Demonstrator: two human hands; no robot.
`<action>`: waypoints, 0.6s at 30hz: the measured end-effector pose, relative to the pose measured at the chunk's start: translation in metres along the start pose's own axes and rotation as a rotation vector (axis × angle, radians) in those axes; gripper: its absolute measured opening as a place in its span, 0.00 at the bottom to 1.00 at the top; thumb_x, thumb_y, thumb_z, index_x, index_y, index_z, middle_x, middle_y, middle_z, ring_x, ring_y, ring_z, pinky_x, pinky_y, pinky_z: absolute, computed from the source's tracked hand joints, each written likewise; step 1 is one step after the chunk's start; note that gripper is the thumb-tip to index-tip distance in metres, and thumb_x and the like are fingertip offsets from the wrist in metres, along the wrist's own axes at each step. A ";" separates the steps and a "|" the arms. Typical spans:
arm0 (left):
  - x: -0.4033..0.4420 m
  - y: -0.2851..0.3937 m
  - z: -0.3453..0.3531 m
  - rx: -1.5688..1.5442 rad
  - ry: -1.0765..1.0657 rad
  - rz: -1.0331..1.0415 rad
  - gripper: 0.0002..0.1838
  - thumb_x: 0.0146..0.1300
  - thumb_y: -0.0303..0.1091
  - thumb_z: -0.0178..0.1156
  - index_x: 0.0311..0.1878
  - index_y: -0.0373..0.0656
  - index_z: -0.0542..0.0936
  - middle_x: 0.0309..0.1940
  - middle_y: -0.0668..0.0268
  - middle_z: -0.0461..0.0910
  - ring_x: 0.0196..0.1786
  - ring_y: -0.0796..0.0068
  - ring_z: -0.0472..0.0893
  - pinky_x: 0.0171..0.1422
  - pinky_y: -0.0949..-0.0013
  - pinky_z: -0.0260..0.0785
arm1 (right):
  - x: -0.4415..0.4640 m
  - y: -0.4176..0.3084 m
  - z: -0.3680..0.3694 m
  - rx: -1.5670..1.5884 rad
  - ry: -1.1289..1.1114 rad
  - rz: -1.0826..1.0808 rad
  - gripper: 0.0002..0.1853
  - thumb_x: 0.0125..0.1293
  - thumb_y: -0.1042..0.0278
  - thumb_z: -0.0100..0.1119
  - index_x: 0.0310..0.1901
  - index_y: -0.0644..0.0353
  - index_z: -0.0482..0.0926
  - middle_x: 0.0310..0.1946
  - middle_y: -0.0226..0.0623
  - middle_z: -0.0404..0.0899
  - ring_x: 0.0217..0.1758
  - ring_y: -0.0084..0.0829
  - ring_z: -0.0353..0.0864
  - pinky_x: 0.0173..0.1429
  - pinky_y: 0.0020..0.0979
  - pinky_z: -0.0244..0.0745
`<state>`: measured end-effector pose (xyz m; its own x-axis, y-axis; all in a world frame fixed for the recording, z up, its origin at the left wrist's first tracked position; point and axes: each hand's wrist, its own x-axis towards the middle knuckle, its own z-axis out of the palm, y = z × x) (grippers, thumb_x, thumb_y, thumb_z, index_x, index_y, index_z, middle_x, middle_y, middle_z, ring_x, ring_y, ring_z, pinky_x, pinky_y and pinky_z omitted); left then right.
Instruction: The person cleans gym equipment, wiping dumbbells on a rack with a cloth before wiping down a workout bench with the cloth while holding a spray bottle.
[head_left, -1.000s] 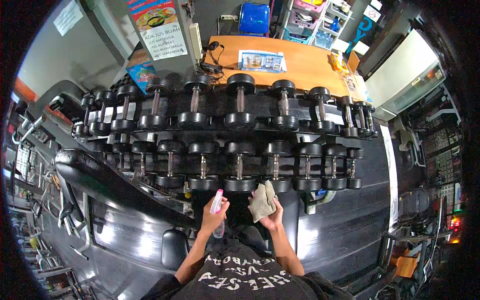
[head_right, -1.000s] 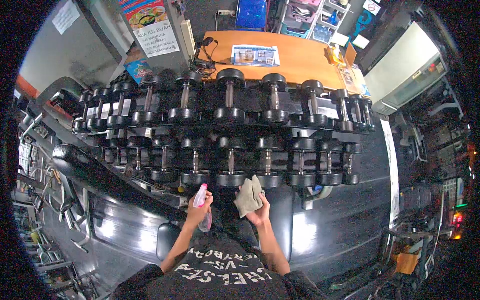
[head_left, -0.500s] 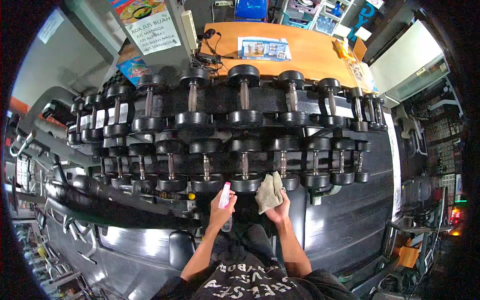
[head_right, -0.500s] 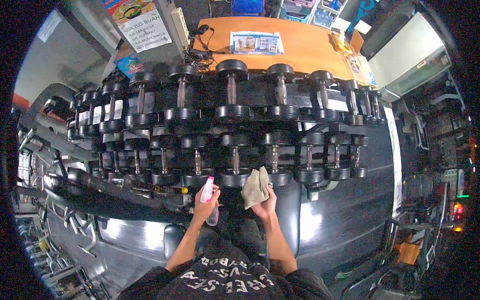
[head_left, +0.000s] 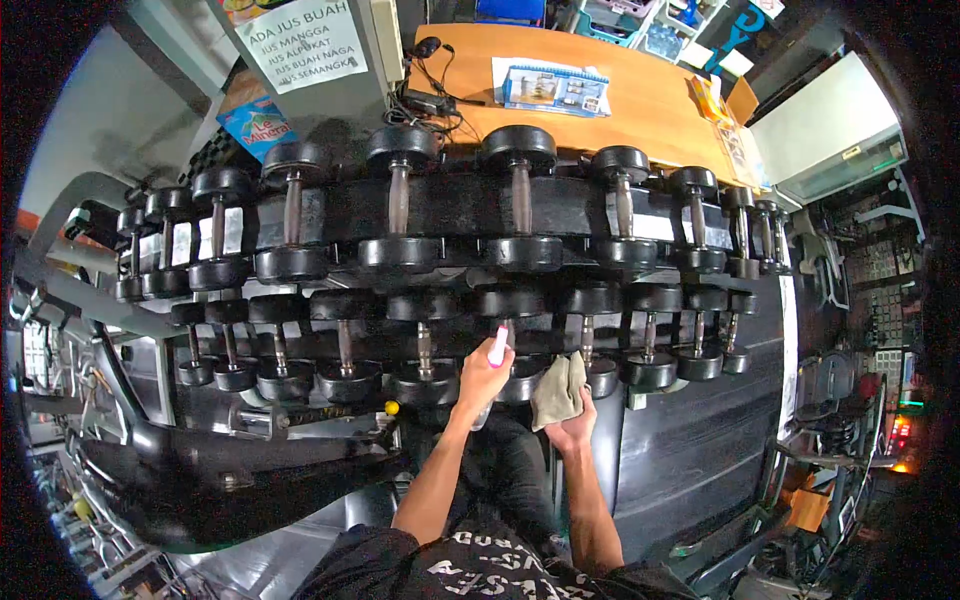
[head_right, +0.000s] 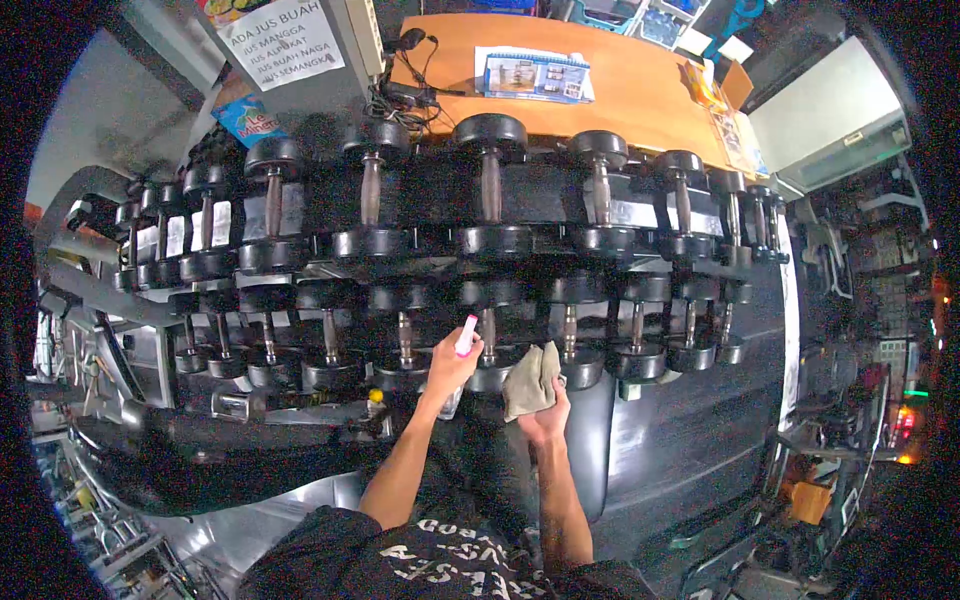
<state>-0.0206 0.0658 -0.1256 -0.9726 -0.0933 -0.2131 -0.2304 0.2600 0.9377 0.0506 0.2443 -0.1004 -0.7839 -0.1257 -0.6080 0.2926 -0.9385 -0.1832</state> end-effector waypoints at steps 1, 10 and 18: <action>0.003 0.005 0.003 0.054 0.008 -0.023 0.10 0.61 0.38 0.63 0.38 0.41 0.80 0.25 0.61 0.81 0.23 0.71 0.80 0.29 0.65 0.71 | 0.002 -0.003 0.002 -0.041 -0.023 0.003 0.28 0.70 0.48 0.43 0.65 0.54 0.69 0.61 0.37 0.74 0.63 0.40 0.73 0.68 0.44 0.65; 0.022 0.004 0.028 0.140 -0.048 -0.187 0.15 0.61 0.43 0.62 0.41 0.40 0.80 0.36 0.50 0.82 0.40 0.48 0.82 0.43 0.55 0.74 | 0.070 -0.051 0.002 -0.285 0.050 0.133 0.23 0.70 0.60 0.48 0.64 0.57 0.69 0.61 0.36 0.74 0.62 0.38 0.74 0.69 0.39 0.65; -0.006 -0.008 0.054 -0.172 0.232 -0.046 0.09 0.62 0.32 0.63 0.39 0.36 0.77 0.26 0.59 0.79 0.30 0.65 0.82 0.34 0.66 0.73 | 0.157 -0.045 0.022 -2.055 -0.319 -0.965 0.26 0.58 0.71 0.59 0.61 0.60 0.72 0.59 0.47 0.73 0.61 0.46 0.72 0.64 0.40 0.67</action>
<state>-0.0145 0.1166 -0.1471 -0.9232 -0.3239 -0.2068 -0.2463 0.0856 0.9654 -0.0978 0.2599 -0.1701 -0.9601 -0.2180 0.1749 -0.2790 0.7094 -0.6473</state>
